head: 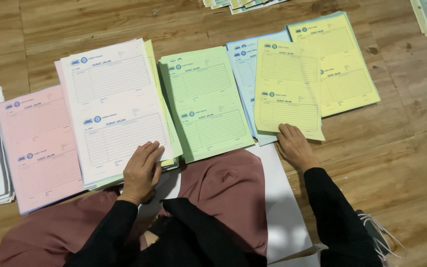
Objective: Sorting and stacking various colored printed forms into organized piles on the floor.
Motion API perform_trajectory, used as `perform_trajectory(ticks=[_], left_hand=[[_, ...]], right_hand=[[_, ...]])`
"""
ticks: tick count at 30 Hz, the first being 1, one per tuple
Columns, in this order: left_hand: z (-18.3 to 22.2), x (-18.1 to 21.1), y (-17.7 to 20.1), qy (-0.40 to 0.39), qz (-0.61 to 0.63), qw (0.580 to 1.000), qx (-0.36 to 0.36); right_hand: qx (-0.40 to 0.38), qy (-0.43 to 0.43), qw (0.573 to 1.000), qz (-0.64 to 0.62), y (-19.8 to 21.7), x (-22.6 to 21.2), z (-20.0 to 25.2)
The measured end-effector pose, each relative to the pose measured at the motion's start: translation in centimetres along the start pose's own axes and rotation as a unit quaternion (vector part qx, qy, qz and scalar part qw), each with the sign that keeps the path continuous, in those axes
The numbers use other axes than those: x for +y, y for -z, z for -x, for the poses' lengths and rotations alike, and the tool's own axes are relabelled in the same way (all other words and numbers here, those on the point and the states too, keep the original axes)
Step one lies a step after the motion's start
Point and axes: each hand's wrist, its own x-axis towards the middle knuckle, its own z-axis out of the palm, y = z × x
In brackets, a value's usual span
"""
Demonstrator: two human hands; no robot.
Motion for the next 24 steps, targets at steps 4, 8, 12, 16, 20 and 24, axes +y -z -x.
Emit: perform_trajectory(ticks=[4,8,12,16,20,24], left_hand=[[0.3,-0.3,-0.3,0.007,0.005,1.000,0.006],[0.8,-0.7,-0.9,0.002,0.007,1.000,0.011],[1.1,-0.9,-1.1,-0.003,0.016,1.000,0.014],[1.3,-1.1,-1.4,0.000,0.019,1.000,0.022],[1.5,-1.4,-0.9,-0.004,0.045,0.999,0.001],[1.3,-2.3,2.7,0.000,0.099,0.990,-0.095]], right_hand=[[-0.032,-0.030,0.998,-0.035,3.2,0.2,-0.9],[-0.027,-0.271,0.936,-0.223,5.1,2.7,-2.7],[0.242,-0.256,0.890,-0.290,12.8,1.1,-8.7],[0.312,-0.044,0.941,-0.122,9.0,-2.8,-12.6],[0.271,0.108,0.956,-0.024,5.6,-9.9,-15.1],[0.209,0.151,0.965,-0.040,5.9,-14.0,-15.9]])
